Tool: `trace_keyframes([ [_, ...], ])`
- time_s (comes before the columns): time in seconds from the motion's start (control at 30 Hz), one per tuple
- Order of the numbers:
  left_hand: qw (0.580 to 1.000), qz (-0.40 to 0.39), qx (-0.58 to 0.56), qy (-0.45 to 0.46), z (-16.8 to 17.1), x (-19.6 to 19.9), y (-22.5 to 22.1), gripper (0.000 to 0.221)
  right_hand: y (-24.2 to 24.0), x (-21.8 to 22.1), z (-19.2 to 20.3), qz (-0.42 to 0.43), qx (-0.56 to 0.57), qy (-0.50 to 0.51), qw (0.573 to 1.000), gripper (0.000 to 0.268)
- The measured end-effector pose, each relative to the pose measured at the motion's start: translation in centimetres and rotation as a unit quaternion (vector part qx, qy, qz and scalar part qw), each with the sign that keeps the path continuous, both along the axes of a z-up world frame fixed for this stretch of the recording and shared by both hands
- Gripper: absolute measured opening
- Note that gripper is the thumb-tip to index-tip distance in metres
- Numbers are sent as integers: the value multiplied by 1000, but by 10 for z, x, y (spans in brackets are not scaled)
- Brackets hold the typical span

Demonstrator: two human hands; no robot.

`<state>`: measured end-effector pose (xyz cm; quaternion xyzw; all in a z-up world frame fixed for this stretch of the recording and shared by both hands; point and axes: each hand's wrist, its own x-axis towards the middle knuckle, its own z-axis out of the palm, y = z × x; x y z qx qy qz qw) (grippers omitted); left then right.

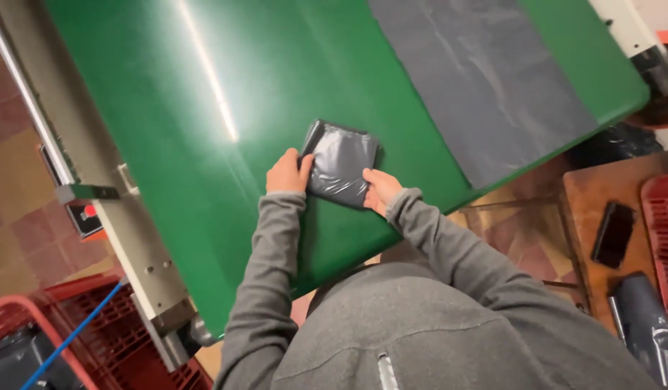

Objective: The recorder is folding gray plastic bags on a conveyor belt and stacking them in a crate.

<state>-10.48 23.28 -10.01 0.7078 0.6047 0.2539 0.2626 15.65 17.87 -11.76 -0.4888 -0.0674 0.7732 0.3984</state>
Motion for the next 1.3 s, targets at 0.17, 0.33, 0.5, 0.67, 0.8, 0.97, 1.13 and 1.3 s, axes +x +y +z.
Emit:
trace_keyframes([
  [0.17, 970, 118, 179, 117, 82, 49, -23, 41, -43, 96, 92, 203, 368, -502, 756, 50],
  [0.33, 963, -138, 215, 82, 107, 177, -44, 65, -45, 196, 119, 212, 455, -729, 466, 79],
  [0.5, 938, -303, 144, 89, 82, 289, -46, 95, -37, 237, 92, 205, 459, -731, 461, 83],
  [0.67, 935, -333, 115, 40, 56, 332, -26, 81, -14, 271, 55, 168, 495, -696, 493, 40],
  [0.8, 916, -293, 247, 118, 8, 350, -18, 38, -1, 310, 112, 211, 580, -592, 519, 65],
  [0.97, 967, -237, -28, -91, 105, 345, -34, 21, 7, 447, 81, 274, 499, -687, 452, 47],
  [1.13, 948, -227, -102, -198, 120, 319, -34, 19, 38, 468, 157, 360, 397, -584, 609, 28],
  [1.3, 965, -224, 116, -75, 63, 264, 62, 33, 168, 403, 212, 336, 505, -548, 577, 23],
])
